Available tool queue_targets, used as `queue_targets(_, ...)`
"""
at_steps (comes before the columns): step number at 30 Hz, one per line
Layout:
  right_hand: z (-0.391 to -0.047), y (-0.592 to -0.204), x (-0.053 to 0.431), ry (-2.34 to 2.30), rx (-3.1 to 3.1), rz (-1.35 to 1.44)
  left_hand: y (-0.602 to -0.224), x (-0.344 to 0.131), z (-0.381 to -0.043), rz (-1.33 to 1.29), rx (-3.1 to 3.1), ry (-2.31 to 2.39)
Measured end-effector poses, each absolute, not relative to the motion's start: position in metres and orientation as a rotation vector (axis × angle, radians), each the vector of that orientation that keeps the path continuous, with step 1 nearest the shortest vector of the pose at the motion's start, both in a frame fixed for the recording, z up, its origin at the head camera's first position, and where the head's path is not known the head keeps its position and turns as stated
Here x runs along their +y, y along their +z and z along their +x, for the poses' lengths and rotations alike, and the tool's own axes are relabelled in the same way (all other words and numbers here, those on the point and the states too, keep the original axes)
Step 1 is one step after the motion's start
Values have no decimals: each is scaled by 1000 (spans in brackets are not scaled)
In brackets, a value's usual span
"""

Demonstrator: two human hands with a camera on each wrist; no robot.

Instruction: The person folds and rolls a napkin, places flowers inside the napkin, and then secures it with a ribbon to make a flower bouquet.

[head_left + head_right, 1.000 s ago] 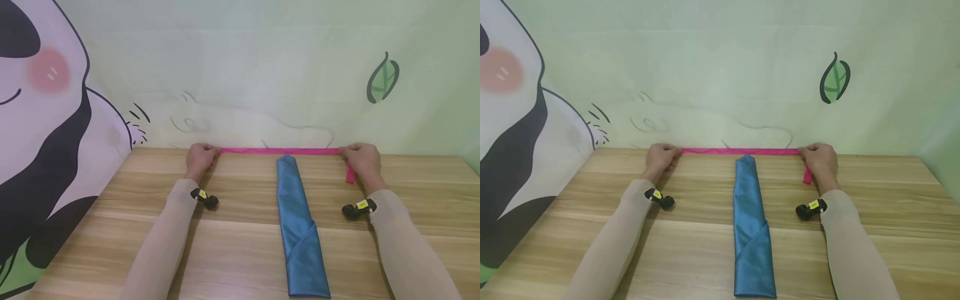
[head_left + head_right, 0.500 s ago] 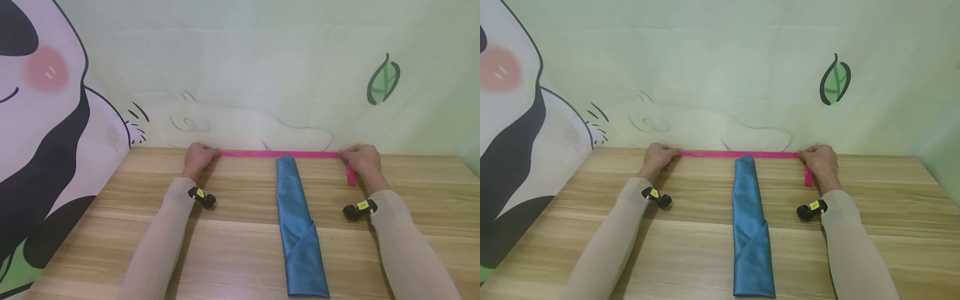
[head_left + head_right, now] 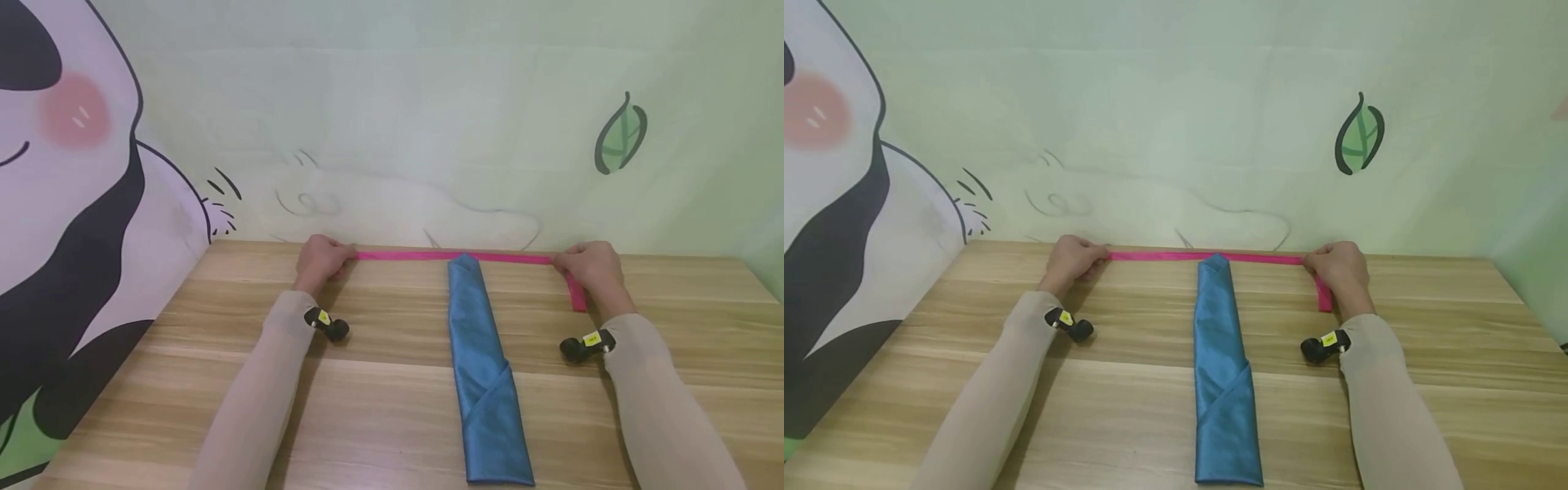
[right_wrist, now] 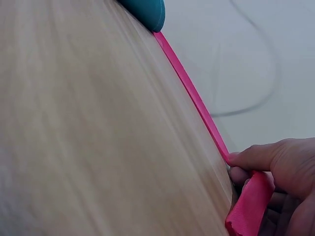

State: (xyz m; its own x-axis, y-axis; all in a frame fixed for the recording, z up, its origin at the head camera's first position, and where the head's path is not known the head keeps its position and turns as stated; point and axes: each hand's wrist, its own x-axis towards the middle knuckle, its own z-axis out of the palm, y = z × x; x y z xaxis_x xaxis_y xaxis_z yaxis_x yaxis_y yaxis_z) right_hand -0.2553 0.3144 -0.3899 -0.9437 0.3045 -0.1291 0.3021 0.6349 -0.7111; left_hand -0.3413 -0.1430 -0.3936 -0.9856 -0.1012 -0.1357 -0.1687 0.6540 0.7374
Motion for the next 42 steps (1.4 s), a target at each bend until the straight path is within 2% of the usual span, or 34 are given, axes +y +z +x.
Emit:
queue_targets(19, -256, -391, 313, 1043, -2874, -534, -393, -140, -341, -190, 2830, 1190)
queue_targets(42, -248, -384, 328, 1215, -2882, -480, -386, -142, -333, -145, 2840, 1085)
